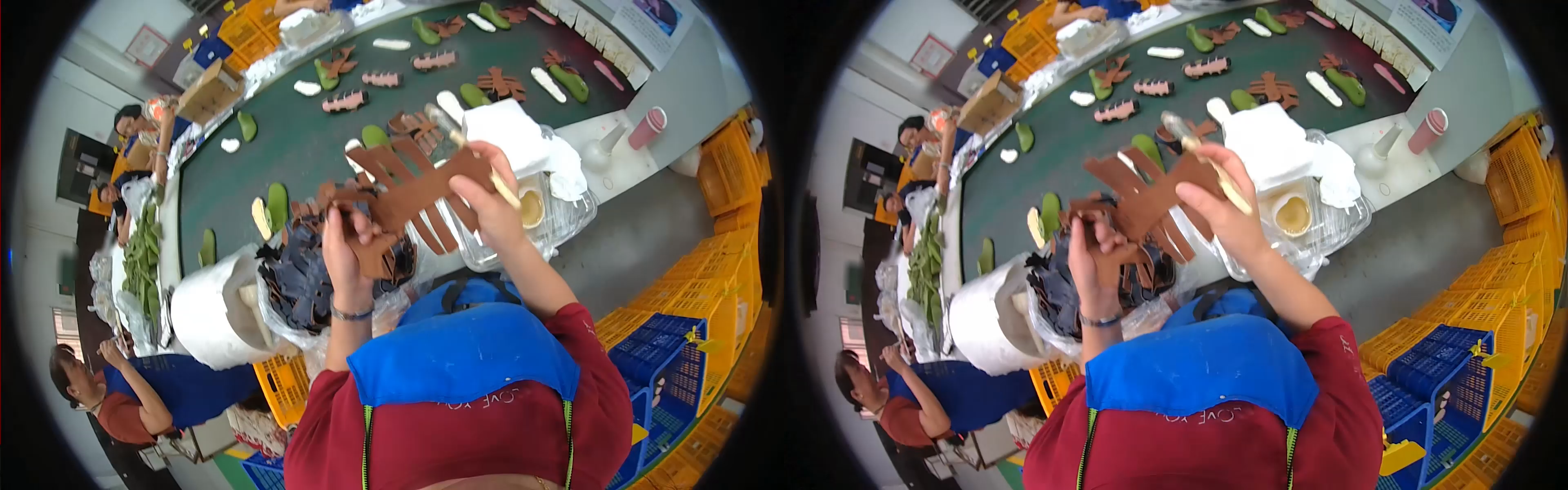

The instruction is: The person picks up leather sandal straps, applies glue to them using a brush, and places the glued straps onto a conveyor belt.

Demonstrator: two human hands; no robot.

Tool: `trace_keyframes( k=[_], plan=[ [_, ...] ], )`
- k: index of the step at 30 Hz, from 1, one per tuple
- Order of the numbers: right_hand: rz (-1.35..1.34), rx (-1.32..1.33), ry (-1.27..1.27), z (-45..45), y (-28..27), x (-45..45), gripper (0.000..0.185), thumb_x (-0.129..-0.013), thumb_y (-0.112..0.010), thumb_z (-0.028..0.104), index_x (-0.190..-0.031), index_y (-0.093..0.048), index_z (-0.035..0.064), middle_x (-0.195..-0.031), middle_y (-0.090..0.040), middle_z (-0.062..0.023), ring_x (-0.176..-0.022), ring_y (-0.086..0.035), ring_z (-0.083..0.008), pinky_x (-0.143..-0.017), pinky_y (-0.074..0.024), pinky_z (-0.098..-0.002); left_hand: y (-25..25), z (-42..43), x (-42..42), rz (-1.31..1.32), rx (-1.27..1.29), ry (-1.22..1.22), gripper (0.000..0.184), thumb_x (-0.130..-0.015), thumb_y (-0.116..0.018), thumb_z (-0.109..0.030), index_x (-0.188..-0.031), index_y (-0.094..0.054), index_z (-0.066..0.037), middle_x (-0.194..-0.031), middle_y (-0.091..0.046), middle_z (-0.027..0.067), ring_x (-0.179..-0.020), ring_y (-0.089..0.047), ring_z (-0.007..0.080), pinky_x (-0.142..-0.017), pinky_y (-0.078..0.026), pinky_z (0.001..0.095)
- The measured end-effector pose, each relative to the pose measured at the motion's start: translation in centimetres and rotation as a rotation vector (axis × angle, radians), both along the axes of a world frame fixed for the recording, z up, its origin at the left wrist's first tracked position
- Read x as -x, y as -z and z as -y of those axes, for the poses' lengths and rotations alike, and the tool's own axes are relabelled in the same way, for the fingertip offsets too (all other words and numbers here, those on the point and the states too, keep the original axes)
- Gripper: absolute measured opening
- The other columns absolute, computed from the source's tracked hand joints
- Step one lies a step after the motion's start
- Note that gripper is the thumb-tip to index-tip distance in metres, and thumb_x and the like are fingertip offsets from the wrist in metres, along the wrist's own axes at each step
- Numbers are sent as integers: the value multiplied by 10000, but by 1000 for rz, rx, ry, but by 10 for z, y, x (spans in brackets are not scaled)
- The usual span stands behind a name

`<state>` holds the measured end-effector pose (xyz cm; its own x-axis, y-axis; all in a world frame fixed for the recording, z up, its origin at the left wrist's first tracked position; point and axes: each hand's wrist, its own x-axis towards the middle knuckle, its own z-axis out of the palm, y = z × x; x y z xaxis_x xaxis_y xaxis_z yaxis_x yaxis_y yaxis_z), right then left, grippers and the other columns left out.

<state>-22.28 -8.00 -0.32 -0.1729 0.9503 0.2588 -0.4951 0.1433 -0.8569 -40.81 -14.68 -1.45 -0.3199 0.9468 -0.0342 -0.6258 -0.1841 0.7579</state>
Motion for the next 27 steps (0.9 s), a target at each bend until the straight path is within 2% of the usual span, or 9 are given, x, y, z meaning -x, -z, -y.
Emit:
trace_keyframes(
  k=[5, 7, 9, 10, 14, 18, 21, 24, 27],
  plan=[
    [-169, 39, 33, 9, -10, -8, 384, -735, -625, 24, -1060, -422, 46, -927, -538, -24, -839, -521, -85, -721, -433, -215, 6, 5, 16, 12, -249, 114, 424, -887, -357, -403, -990, -511, -21, -870, -553, 104, -824, -522, 198, -787, -422, 356],
    [-247, 65, -37, 14, -17, -7, 387, -733, -626, 24, -1061, -422, 53, -929, -537, -26, -841, -520, -88, -724, -433, -217, 9, -13, 26, 173, -5, 55, 462, -862, -403, -421, -1069, -448, -11, -981, -504, 114, -899, -485, 213, -782, -413, 354],
    [-211, 76, -76, 15, -16, 0, 386, -730, -635, 50, -1057, -429, 63, -933, -536, -29, -849, -516, -89, -727, -431, -220, 23, -25, 20, 539, 17, 393, 486, -856, -421, -408, -1147, -417, -18, -1141, -467, 139, -1021, -459, 243, -857, -409, 383],
    [-144, 65, -51, 14, -13, 3, 365, -731, -630, 53, -1041, -438, 60, -926, -533, -26, -842, -512, -84, -720, -428, -217, 19, -24, 5, 569, -296, 668, 534, -836, -454, -416, -1192, -393, -22, -1220, -420, 158, -1132, -397, 283, -926, -359, 437],
    [71, -67, 131, 6, 20, 6, 299, -731, -610, 44, -991, -463, 47, -894, -518, -14, -821, -495, -71, -698, -419, -212, 39, -29, 5, 462, -175, 789, 741, -735, -574, -432, -1268, -301, 6, -1324, -299, 173, -1163, -366, 325, -861, -404, 471],
    [136, -79, 240, 9, 31, -2, 273, -730, -589, 15, -981, -482, 29, -891, -508, -12, -821, -487, -68, -700, -414, -212, 15, -37, -3, 155, 92, 914, 629, -686, -525, -104, -1250, -291, 46, -1171, -443, 204, -963, -548, 277, -757, -489, 368],
    [89, -12, 197, 11, 43, -7, 270, -730, -583, 8, -978, -477, 27, -906, -508, -13, -840, -483, -69, -719, -409, -216, 27, -45, -3, -162, 227, 867, 518, -712, -512, -54, -1184, -354, 87, -1095, -501, 208, -932, -567, 253, -724, -503, 319],
    [95, 40, 198, 11, 42, -22, 296, -753, -604, 59, -1032, -513, 16, -902, -535, -22, -762, -518, -65, -642, -437, -193, 47, -53, 12, -100, 358, 978, 450, -742, -501, -36, -1165, -394, 75, -1046, -530, 210, -916, -574, 259, -739, -497, 328],
    [267, 84, 366, 4, 48, -63, 249, -789, -590, 103, -1018, -575, 7, -725, -579, -4, -624, -524, -42, -540, -446, -178, 18, -36, -4, -5, 396, 739, 466, -751, -486, -19, -1199, -377, 51, -1061, -522, 221, -908, -576, 285, -761, -492, 346]
  ],
)
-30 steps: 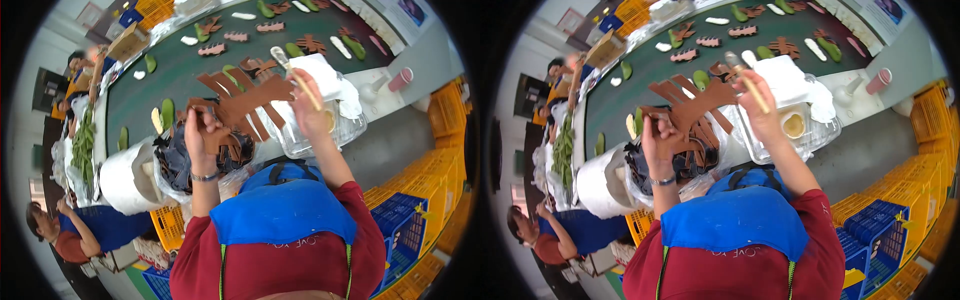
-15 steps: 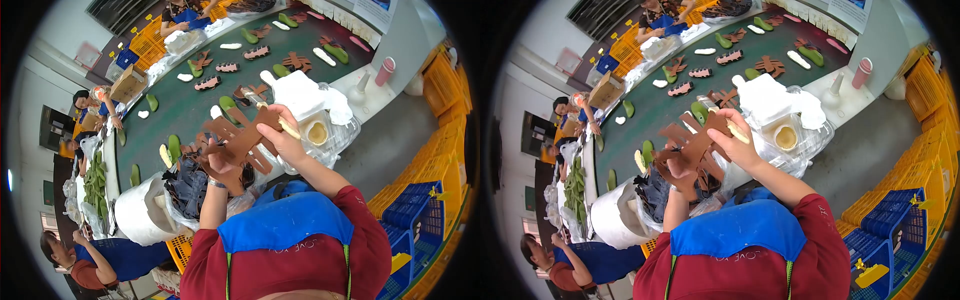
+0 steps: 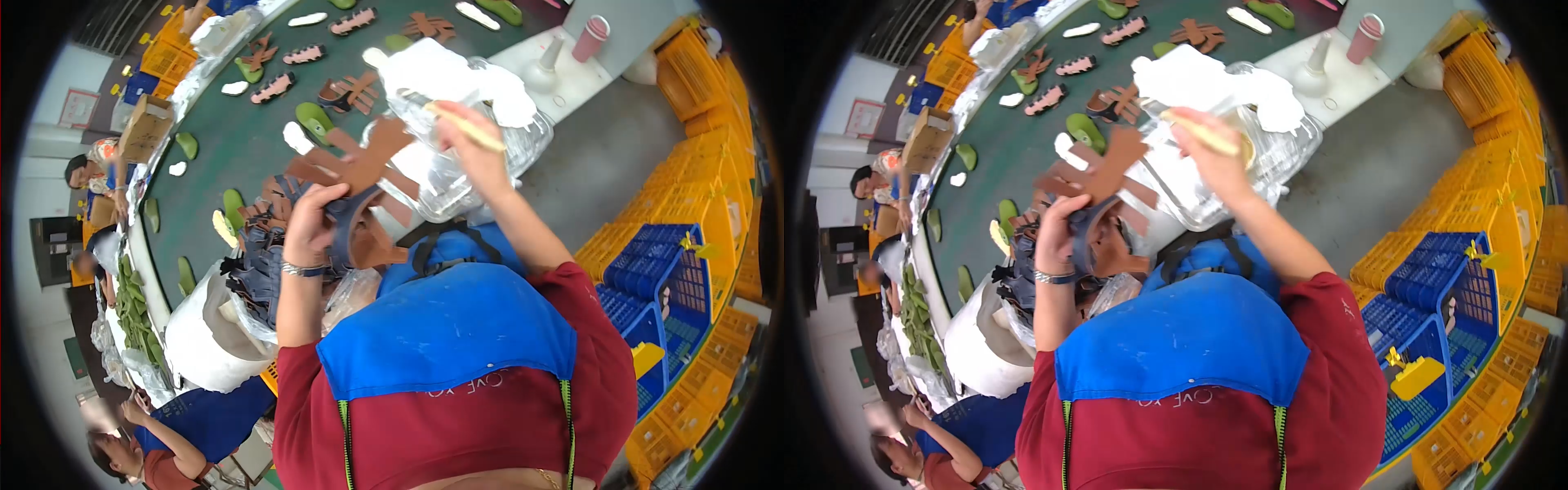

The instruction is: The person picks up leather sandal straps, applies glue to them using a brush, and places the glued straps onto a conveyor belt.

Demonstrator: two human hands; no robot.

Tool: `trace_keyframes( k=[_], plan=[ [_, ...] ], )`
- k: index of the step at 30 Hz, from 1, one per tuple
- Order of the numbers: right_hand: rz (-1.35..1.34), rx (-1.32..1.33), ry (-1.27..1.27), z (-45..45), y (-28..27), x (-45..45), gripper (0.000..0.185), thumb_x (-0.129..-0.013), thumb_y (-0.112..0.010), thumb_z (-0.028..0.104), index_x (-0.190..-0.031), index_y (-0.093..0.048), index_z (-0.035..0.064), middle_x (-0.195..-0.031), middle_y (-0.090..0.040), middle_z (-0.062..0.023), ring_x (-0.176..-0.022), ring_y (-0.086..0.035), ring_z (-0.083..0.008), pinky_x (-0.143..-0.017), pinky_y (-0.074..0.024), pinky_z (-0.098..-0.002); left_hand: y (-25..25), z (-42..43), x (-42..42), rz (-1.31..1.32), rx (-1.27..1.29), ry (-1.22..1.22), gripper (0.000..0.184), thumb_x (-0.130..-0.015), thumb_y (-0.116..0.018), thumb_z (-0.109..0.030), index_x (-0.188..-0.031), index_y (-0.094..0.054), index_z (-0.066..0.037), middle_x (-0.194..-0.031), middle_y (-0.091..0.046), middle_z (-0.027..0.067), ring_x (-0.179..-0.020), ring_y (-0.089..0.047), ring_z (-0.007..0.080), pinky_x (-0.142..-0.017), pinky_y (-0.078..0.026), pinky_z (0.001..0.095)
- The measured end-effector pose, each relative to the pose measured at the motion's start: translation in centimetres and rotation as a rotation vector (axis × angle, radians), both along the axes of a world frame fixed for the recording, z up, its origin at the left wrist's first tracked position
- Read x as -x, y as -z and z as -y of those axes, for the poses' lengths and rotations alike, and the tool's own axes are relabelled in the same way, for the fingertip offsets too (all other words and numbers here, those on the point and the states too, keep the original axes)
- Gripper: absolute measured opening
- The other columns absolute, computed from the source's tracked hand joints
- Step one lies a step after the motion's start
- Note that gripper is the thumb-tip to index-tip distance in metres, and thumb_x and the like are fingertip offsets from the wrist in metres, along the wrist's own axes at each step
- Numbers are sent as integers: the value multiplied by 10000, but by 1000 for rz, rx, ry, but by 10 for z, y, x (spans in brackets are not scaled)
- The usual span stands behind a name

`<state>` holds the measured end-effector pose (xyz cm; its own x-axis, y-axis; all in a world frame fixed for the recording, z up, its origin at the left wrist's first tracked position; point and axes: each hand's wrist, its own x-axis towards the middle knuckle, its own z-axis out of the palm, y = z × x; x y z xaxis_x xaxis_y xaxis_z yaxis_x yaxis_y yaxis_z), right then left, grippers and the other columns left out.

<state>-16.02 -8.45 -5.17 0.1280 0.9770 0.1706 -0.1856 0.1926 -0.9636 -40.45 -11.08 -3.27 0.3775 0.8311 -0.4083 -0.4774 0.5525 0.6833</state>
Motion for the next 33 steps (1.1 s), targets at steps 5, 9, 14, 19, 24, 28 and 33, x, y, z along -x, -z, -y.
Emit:
trace_keyframes(
  k=[5, 9, 14, 19, 24, 28, 33],
  plan=[
    [135, 193, 171, -16, 54, -92, 236, -813, -569, 217, -844, -622, -11, -597, -533, 0, -505, -445, -39, -464, -369, -185, 14, 37, 8, 118, -245, -20, 561, -679, -474, 17, -1224, -342, 41, -1132, -471, 222, -979, -536, 293, -818, -461, 347],
    [551, 144, 270, -28, 115, -111, 305, -774, -598, 266, -724, -620, -34, -535, -566, -87, -491, -540, -136, -469, -410, -287, 41, 49, 5, -11, -27, 208, 610, -649, -523, 14, -1229, -337, 59, -1121, -488, 187, -1007, -516, 246, -852, -426, 306],
    [920, 169, 180, -38, 142, -91, 351, -745, -602, 316, -660, -618, -24, -562, -572, -161, -518, -579, -276, -498, -437, -349, 36, 47, -23, -90, 171, 290, 563, -731, -563, -3, -1225, -311, 93, -1000, -555, 187, -840, -587, 260, -758, -477, 360],
    [678, 139, 251, -39, 116, -93, 341, -745, -600, 306, -642, -616, -18, -538, -578, -135, -495, -582, -225, -488, -437, -324, 30, 41, -16, -50, 107, 189, 623, -766, -539, -23, -1281, -198, 61, -966, -560, 219, -744, -596, 306, -704, -487, 370],
    [492, 332, 255, -42, 139, -117, 297, -758, -579, 267, -651, -618, -7, -517, -568, -52, -464, -533, -111, -472, -422, -269, 29, 36, 0, -74, 93, 67, 638, -775, -517, -14, -1310, -170, 3, -939, -562, 212, -744, -593, 308, -655, -496, 360],
    [298, 582, 112, -28, 162, -113, 234, -758, -587, 223, -662, -584, 10, -515, -532, -28, -407, -467, -93, -408, -375, -228, 26, 33, 5, -108, 77, 36, 626, -778, -518, -17, -1306, -182, 7, -943, -563, 201, -744, -598, 272, -598, -510, 333],
    [-492, 688, -130, -22, 112, -116, 193, -815, -559, 202, -677, -535, 70, -495, -431, 34, -380, -335, -46, -338, -269, -168, 20, 25, 7, -280, 73, 133, 548, -766, -540, -30, -1256, -300, 17, -941, -557, 153, -738, -595, 213, -551, -515, 330]
  ],
)
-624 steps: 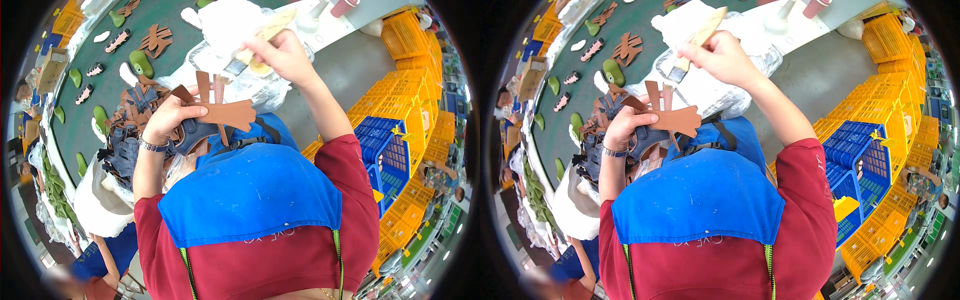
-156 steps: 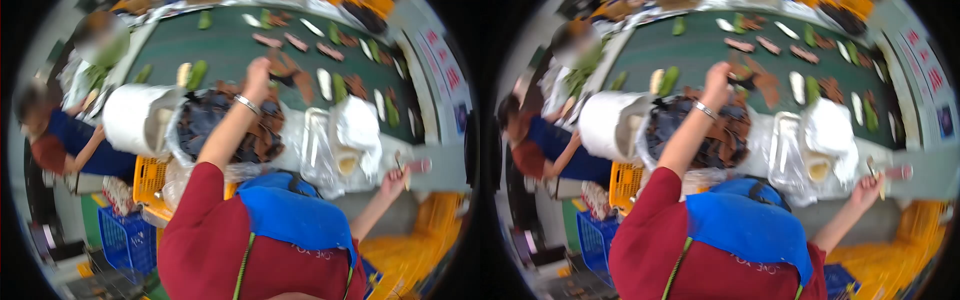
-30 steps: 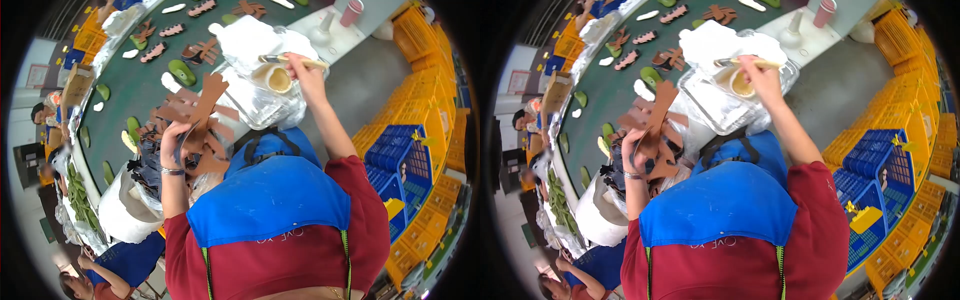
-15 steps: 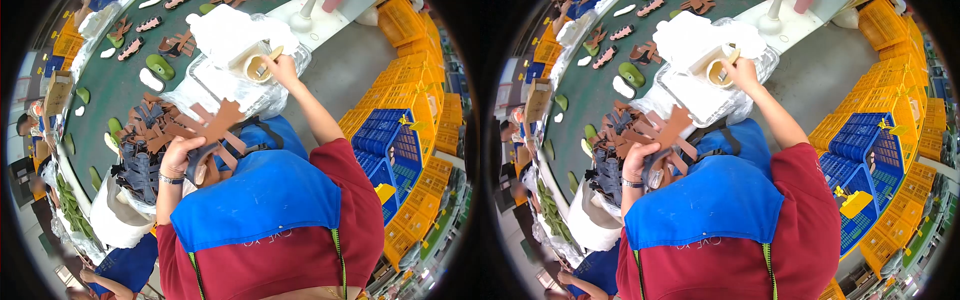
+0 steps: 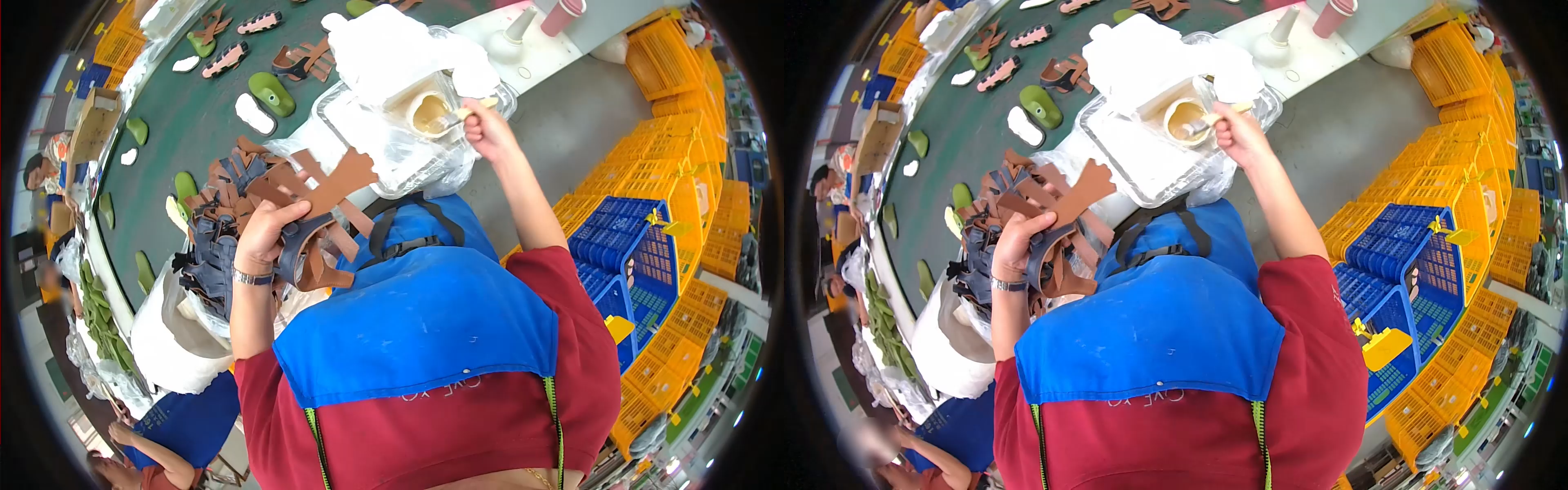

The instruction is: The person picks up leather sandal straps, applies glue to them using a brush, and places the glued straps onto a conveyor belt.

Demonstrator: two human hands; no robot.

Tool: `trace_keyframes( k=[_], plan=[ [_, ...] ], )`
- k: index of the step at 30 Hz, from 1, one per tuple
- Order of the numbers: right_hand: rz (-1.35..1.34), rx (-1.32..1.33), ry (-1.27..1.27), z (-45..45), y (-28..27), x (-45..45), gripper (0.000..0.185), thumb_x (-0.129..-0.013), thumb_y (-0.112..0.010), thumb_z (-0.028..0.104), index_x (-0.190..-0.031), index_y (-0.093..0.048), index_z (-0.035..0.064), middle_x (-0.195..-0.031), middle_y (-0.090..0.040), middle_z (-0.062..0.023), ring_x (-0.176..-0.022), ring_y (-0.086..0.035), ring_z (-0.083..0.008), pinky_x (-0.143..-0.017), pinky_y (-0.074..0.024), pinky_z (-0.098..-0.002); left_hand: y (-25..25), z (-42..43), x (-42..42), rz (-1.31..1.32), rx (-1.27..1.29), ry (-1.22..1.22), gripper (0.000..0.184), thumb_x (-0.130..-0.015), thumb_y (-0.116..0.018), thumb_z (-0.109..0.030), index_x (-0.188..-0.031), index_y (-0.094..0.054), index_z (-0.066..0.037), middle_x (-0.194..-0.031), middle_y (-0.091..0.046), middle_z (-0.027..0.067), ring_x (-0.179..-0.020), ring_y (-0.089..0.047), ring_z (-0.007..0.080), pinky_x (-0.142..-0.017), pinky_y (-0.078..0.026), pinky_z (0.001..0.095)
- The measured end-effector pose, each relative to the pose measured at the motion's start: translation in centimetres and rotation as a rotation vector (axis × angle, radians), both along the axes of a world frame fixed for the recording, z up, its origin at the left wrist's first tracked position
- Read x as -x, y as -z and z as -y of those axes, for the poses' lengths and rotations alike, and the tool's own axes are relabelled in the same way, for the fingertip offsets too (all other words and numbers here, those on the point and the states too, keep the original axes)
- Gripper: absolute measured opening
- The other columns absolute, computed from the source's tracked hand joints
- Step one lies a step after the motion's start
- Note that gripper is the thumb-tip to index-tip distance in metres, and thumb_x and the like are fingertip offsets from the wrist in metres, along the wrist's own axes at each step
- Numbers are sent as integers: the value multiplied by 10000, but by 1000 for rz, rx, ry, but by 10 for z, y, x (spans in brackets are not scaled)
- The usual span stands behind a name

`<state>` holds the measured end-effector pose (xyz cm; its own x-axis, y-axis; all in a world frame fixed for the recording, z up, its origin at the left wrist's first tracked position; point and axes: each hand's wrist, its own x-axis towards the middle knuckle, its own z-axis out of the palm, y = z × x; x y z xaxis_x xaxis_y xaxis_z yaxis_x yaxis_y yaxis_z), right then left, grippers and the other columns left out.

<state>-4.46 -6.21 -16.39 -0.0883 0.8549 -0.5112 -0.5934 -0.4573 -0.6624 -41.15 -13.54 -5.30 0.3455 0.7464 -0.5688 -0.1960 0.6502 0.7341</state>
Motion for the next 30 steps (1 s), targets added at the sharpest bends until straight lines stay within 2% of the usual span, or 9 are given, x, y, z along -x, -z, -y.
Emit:
trace_keyframes(
  k=[3, 4, 7, 11, 12, 19, 23, 27, 30],
  plan=[
    [-318, -49, 13, -3, -60, 12, 208, -854, -518, 239, -779, -573, 53, -505, -419, 43, -420, -339, -32, -353, -279, -147, -13, -6, -12, -18, -49, 154, 544, -760, -548, -38, -1251, -321, 21, -950, -559, 131, -792, -583, 187, -619, -502, 297],
    [-372, -146, -32, -4, -73, 16, 218, -845, -537, 241, -847, -571, 26, -543, -473, 25, -434, -346, -43, -392, -272, -157, -10, -8, -14, -58, -84, 177, 535, -753, -551, -44, -1245, -349, 15, -985, -557, 115, -841, -560, 154, -717, -463, 260],
    [-168, -325, -98, -1, -115, 42, 227, -850, -527, 231, -878, -584, 13, -556, -496, 19, -440, -342, -43, -409, -272, -154, -17, -12, -23, -100, -127, 280, 533, -749, -551, -46, -1246, -364, 0, -1027, -550, 97, -892, -534, 135, -788, -418, 238],
    [316, -647, -286, 2, -145, 72, 221, -833, -546, 228, -798, -617, 22, -554, -494, 30, -469, -376, -28, -436, -304, -165, -22, -15, -27, -95, -132, 385, 520, -741, -555, -39, -1234, -390, -20, -1053, -542, 82, -936, -516, 138, -805, -411, 248],
    [425, -671, -313, 4, -152, 79, 214, -821, -561, 227, -760, -622, 31, -563, -494, 35, -483, -396, -24, -447, -322, -174, -23, -16, -27, -83, -155, 431, 513, -748, -533, -42, -1242, -393, -30, -1141, -506, 91, -1023, -482, 141, -892, -360, 268],
    [698, -860, -486, 3, -140, 106, 260, -778, -614, 253, -784, -628, -6, -633, -572, -6, -539, -463, -36, -456, -357, -204, -26, -13, -28, -54, -134, 454, 517, -749, -548, -41, -1242, -392, -33, -1134, -503, 88, -1034, -470, 143, -893, -357, 268],
    [804, -950, -358, -3, -142, 104, 263, -769, -622, 248, -798, -627, -14, -676, -601, -32, -575, -502, -56, -483, -389, -216, -24, -11, -27, -33, -133, 469, 521, -749, -553, -41, -1244, -392, -36, -1141, -500, 90, -1037, -469, 147, -899, -352, 271],
    [637, -839, -434, 6, -162, 104, 255, -764, -624, 236, -781, -633, -19, -643, -602, -44, -581, -526, -59, -498, -409, -224, -24, -13, -26, 0, -126, 474, 523, -752, -557, -50, -1248, -388, -33, -1148, -498, 94, -1044, -465, 150, -910, -342, 270],
    [844, -931, -491, 6, -145, 109, 245, -766, -622, 224, -789, -629, -20, -634, -599, -47, -578, -528, -61, -499, -408, -220, -27, -12, -28, -67, -197, 515, 504, -749, -564, -61, -1224, -403, -5, -1099, -528, 89, -1006, -490, 155, -902, -352, 282]
  ],
)
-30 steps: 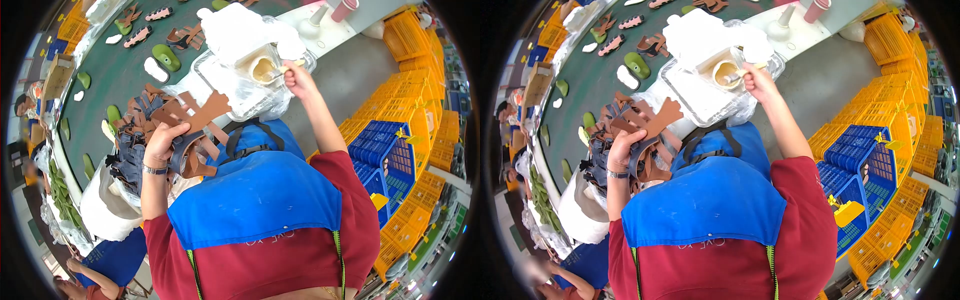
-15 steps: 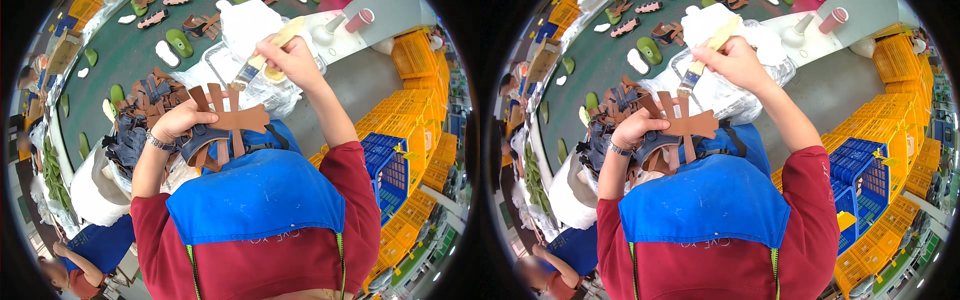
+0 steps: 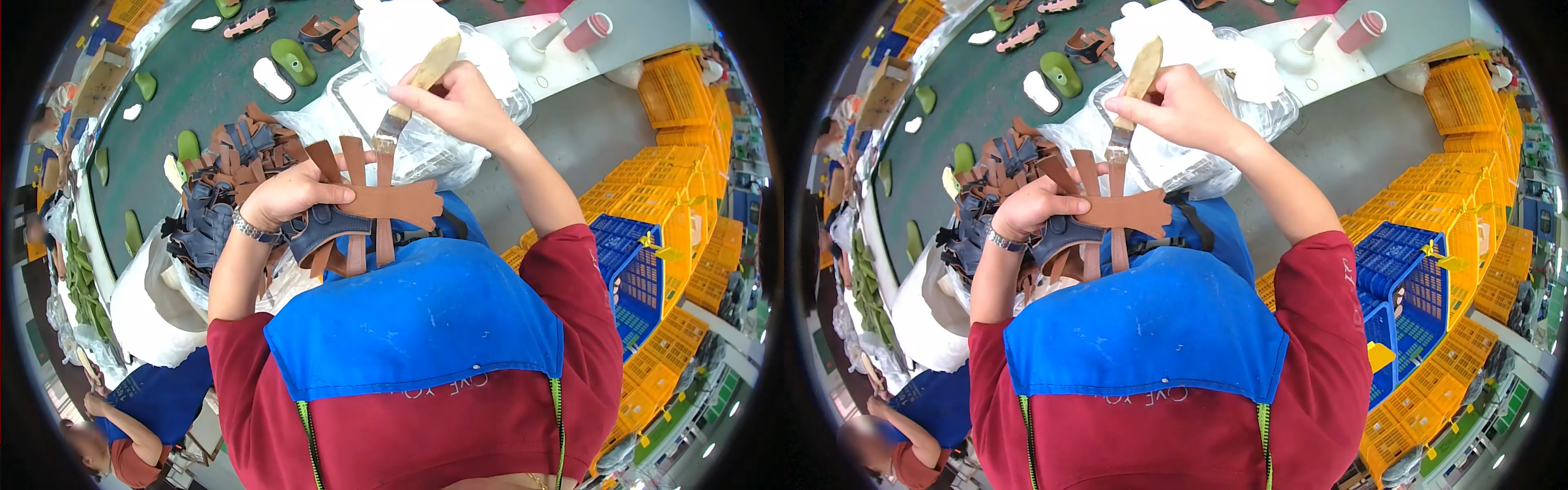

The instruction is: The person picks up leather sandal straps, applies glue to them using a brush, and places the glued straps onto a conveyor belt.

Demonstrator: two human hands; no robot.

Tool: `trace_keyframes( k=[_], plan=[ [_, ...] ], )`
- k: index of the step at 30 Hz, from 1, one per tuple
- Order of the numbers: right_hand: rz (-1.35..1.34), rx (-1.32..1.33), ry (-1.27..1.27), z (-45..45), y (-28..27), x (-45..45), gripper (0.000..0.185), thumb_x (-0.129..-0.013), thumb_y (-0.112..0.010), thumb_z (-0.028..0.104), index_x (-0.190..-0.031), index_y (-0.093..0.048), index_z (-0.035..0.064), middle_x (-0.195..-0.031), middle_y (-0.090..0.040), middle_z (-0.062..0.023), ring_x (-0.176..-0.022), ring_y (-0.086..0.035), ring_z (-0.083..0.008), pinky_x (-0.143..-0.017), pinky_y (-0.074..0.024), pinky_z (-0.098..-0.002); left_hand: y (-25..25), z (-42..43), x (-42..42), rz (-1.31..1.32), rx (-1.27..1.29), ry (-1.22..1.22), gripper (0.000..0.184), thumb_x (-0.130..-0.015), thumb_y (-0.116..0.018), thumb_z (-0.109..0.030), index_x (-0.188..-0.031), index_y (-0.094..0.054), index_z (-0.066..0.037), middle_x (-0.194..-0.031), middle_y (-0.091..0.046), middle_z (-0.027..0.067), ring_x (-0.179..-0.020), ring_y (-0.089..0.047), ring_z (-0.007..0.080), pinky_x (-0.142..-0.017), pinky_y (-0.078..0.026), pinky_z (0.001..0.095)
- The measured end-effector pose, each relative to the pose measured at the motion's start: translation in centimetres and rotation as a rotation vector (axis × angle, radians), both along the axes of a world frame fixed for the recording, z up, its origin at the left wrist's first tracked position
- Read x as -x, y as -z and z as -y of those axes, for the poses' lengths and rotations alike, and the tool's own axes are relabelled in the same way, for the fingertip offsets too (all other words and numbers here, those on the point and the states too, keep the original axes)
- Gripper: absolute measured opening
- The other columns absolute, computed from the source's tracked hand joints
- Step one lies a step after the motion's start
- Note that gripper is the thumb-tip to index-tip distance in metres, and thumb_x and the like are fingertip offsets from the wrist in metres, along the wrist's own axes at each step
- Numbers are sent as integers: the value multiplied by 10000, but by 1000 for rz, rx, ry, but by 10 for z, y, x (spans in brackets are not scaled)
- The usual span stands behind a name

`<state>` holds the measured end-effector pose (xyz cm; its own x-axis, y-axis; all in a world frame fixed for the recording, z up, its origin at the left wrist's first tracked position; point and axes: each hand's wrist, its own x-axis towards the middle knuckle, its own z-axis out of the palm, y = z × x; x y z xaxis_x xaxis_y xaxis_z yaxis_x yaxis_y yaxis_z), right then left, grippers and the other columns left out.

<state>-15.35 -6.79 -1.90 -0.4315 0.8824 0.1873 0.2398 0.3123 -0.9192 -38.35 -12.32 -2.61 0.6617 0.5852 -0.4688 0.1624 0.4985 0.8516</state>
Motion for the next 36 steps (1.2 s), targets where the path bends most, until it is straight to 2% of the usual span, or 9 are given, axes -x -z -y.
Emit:
trace_keyframes(
  k=[3, 8, 12, 15, 20, 24, 27, 34, 36],
  plan=[
    [9, -100, 100, -10, 3, -5, 238, -764, -625, 210, -800, -625, -25, -631, -596, -48, -560, -519, -63, -491, -399, -212, 3, 1, -1, -9, 12, -47, 446, -794, -542, -114, -1206, -418, 4, -1083, -533, 82, -990, -495, 149, -887, -365, 279],
    [-322, 66, -23, -10, -30, 0, 224, -770, -626, 223, -784, -633, -1, -665, -586, -16, -590, -501, -44, -505, -390, -201, 11, -5, -1, -3, 154, -116, 379, -852, -487, -190, -1175, -444, 4, -1056, -537, 82, -947, -509, 130, -818, -409, 251],
    [7, 27, -118, -11, -21, 16, 231, -779, -610, 216, -821, -620, -11, -701, -600, -28, -617, -524, -68, -548, -411, -212, 3, -4, -7, 33, 79, -45, 366, -862, -476, -210, -1156, -456, 7, -1035, -540, 83, -929, -509, 123, -808, -412, 244],
    [61, 34, -100, -20, -13, 19, 243, -774, -615, 218, -836, -621, -17, -717, -607, -36, -636, -533, -69, -557, -419, -218, 1, -4, -9, 71, 73, -44, 369, -847, -496, -159, -1165, -451, 24, -1089, -529, 81, -979, -497, 144, -856, -385, 268],
    [-212, -31, -38, -15, -25, 15, 258, -764, -630, 251, -780, -633, -6, -635, -586, -25, -541, -478, -54, -477, -380, -224, 4, -5, -5, 49, 51, -29, 371, -845, -504, -174, -1156, -465, 24, -1097, -527, 84, -981, -497, 148, -851, -385, 266],
    [25, -22, -170, -8, -18, 19, 187, -780, -610, 177, -813, -618, -7, -680, -585, -11, -624, -518, -67, -549, -405, -201, 4, -4, -4, 47, 72, 5, 381, -844, -508, -191, -1155, -470, 27, -1090, -531, 86, -967, -503, 150, -848, -387, 269],
    [-28, -102, -64, -18, 0, 19, 244, -752, -641, 235, -794, -634, -5, -611, -584, -49, -556, -503, -63, -488, -392, -223, 6, -1, -6, 63, 65, -57, 354, -841, -516, -203, -1113, -500, 23, -1002, -566, 73, -891, -530, 123, -795, -412, 250],
    [-276, -54, 22, -29, -25, 1, 184, -778, -607, 193, -776, -632, 11, -608, -561, 15, -517, -474, -46, -452, -364, -189, -1, -3, 1, -84, 284, -228, 323, -817, -545, -315, -906, -568, -5, -787, -591, 45, -657, -554, 74, -485, -427, 209],
    [-301, -8, -37, -25, -32, 4, 171, -780, -602, 183, -777, -628, 13, -613, -557, 16, -521, -467, -40, -459, -358, -179, -9, -5, -2, -50, 309, -156, 321, -830, -525, -300, -928, -564, 3, -808, -593, 49, -676, -557, 78, -520, -439, 206]
  ],
)
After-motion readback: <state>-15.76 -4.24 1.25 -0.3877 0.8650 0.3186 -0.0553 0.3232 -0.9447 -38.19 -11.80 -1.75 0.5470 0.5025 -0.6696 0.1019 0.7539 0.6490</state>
